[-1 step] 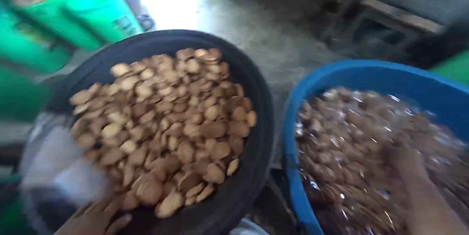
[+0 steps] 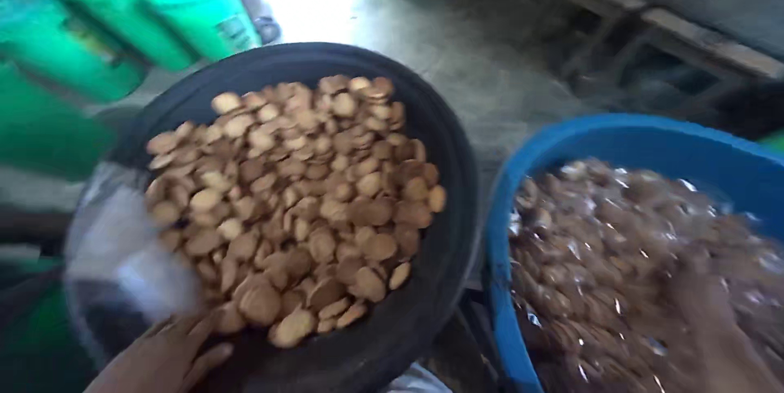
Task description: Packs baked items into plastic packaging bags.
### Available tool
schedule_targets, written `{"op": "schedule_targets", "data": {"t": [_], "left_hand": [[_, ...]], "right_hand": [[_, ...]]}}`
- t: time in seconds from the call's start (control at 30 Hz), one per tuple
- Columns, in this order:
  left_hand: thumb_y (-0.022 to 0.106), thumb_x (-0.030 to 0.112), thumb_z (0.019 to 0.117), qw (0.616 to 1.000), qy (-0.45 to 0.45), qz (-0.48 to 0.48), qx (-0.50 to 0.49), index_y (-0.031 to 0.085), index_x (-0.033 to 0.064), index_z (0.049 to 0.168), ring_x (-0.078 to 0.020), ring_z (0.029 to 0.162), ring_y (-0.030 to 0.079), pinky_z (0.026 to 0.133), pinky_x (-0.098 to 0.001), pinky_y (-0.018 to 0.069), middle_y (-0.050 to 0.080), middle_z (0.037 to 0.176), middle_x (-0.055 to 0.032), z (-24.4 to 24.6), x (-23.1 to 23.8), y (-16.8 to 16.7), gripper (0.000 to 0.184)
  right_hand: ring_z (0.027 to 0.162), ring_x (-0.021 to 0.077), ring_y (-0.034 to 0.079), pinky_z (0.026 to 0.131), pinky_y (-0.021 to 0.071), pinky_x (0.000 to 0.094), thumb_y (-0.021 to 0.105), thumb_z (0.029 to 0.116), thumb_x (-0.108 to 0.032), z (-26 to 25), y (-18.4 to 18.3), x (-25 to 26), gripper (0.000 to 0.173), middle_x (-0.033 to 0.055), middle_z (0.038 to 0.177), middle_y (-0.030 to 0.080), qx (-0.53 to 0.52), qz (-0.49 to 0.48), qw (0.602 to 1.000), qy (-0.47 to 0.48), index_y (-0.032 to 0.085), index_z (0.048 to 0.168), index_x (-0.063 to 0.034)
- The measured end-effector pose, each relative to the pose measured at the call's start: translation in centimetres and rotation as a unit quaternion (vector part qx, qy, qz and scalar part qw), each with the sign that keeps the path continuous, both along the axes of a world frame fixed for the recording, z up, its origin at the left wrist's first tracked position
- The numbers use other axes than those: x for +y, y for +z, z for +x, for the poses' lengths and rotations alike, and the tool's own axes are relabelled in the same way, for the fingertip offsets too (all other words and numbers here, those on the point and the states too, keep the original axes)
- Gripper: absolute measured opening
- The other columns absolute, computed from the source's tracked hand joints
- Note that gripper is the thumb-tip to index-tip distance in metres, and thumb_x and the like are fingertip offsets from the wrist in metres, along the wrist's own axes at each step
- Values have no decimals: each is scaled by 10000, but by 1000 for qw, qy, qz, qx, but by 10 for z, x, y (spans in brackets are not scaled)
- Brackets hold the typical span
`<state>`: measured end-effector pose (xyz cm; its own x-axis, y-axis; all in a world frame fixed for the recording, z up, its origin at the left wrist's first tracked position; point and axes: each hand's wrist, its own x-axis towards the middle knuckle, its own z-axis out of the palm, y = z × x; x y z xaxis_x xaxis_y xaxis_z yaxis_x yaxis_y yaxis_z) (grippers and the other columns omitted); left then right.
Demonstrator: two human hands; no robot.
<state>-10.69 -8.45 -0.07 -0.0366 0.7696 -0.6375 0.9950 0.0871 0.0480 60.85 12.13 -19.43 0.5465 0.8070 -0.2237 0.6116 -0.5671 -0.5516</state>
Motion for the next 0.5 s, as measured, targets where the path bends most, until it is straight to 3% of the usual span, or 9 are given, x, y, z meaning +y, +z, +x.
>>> {"op": "schedule_targets", "data": {"t": [0.03, 0.07, 0.13, 0.2, 0.27, 0.33, 0.4, 0.43, 0.5], "left_hand": [[508, 441, 1057, 1000, 3, 4, -17, 510, 9, 1466, -527, 1261, 557, 1073, -671, 396, 576, 1368, -322, 2, -3, 1, 595], [557, 414, 1040, 998, 3, 37, -43, 494, 23, 1480, -536, 1210, 586, 1023, -676, 435, 589, 1335, -328, 5, -8, 1, 591], [661, 294, 986, 982, 2, 154, -113, 522, -3, 1450, -549, 1136, 615, 942, -697, 476, 602, 1278, -339, 9, -23, -3, 568], [680, 195, 952, 957, -31, 238, -165, 655, -61, 1256, -525, 1096, 637, 911, -673, 499, 643, 1195, -315, 6, -35, -9, 399], [680, 152, 949, 950, -52, 238, -196, 723, -58, 1112, -511, 1063, 644, 896, -666, 495, 678, 1115, -283, 5, -41, -5, 269], [704, 157, 934, 948, -67, 230, -208, 720, -39, 1117, -513, 1099, 629, 914, -687, 476, 676, 1146, -264, 1, -44, 0, 269], [704, 148, 936, 944, -83, 231, -221, 701, -23, 1164, -502, 1219, 593, 1025, -694, 426, 661, 1255, -247, -7, -45, 2, 285], [692, 137, 942, 941, -99, 242, -216, 697, -33, 1144, -496, 1210, 605, 1025, -681, 433, 666, 1253, -247, -10, -44, 3, 264], [651, 116, 965, 938, -134, 269, -175, 705, -51, 1073, -465, 1143, 654, 998, -646, 456, 703, 1177, -239, -11, -44, 8, 206]], "right_hand": [[1234, 416, 565, 1011, 458, 615, 403, 1098, -282, -2, 9, 2, 495, 295, 1401, 527, -31, -48, 998, -2, 404, 1513, -11], [1290, 452, 542, 1051, 438, 638, 462, 1079, -249, -1, 24, 8, 512, 318, 1439, 505, -87, -119, 989, 16, 408, 1509, 26], [1325, 492, 513, 1071, 413, 673, 553, 1016, -225, -4, 64, 31, 512, 337, 1433, 514, -197, -194, 958, 70, 494, 1438, 60], [1257, 563, 541, 1018, 413, 739, 522, 1034, -205, -54, 120, 56, 435, 379, 1348, 561, -248, -97, 950, 161, 562, 1373, 64], [1137, 609, 580, 960, 420, 746, 462, 1070, -143, -133, 170, 72, 412, 417, 1266, 582, -210, 78, 928, 297, 527, 1419, 67], [927, 522, 654, 827, 495, 680, 490, 1055, -107, -233, 195, 64, 365, 357, 1076, 659, -155, 165, 870, 439, 572, 1372, 55], [1028, 432, 696, 907, 539, 621, 547, 1040, -102, -318, 194, 48, 328, 262, 1159, 697, -125, 124, 778, 603, 630, 1334, 18], [1083, 422, 690, 939, 538, 611, 558, 1039, -145, -352, 187, 40, 322, 245, 1200, 692, -130, 91, 729, 666, 652, 1308, 5], [1155, 456, 647, 971, 499, 620, 524, 1070, -279, -410, 181, 28, 392, 274, 1254, 654, -176, -27, 674, 717, 645, 1279, 30]]}}
